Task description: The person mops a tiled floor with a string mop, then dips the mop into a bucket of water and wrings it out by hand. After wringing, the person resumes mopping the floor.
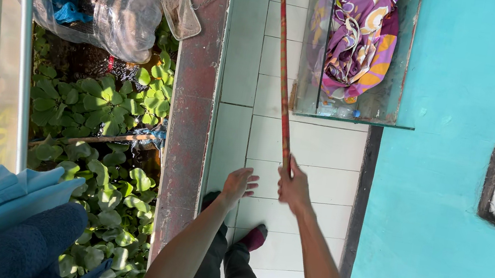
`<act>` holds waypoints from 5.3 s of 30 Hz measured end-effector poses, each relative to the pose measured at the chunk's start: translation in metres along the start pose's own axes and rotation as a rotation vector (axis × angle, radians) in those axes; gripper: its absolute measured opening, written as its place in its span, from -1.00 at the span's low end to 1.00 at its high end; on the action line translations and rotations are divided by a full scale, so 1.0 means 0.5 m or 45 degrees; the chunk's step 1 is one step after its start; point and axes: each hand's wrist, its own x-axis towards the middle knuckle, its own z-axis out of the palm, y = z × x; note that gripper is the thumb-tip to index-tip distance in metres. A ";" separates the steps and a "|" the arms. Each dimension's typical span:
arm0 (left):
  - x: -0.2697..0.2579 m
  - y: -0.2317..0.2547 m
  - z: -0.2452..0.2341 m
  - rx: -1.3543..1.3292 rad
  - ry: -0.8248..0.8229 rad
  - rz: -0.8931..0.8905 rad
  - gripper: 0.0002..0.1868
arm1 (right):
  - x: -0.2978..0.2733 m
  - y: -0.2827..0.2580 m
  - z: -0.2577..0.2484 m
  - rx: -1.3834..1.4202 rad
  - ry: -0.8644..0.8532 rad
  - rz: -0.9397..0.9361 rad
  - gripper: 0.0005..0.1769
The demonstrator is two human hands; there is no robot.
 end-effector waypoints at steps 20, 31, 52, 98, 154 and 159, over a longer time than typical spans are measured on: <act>-0.022 -0.040 -0.009 -0.025 0.042 -0.100 -0.49 | 0.029 0.255 0.012 -0.715 0.284 -0.512 -0.34; -0.043 -0.077 -0.071 -0.153 0.130 -0.089 -0.48 | 0.056 -0.124 0.066 -1.127 0.259 -0.648 -0.20; -0.085 -0.081 -0.042 -0.152 -0.015 -0.101 -0.35 | -0.057 0.237 0.116 -0.067 0.034 -0.056 -0.27; -0.152 -0.133 0.003 0.104 -0.046 -0.135 -0.31 | 0.145 0.050 -0.012 0.373 0.012 -0.108 -0.31; -0.218 -0.048 0.097 -0.041 -0.042 0.053 -0.40 | 0.056 0.087 -0.041 -1.106 0.318 -0.711 -0.32; -0.217 -0.053 0.042 -0.002 0.059 0.008 -0.42 | 0.149 -0.140 0.003 -1.157 0.260 -0.661 -0.27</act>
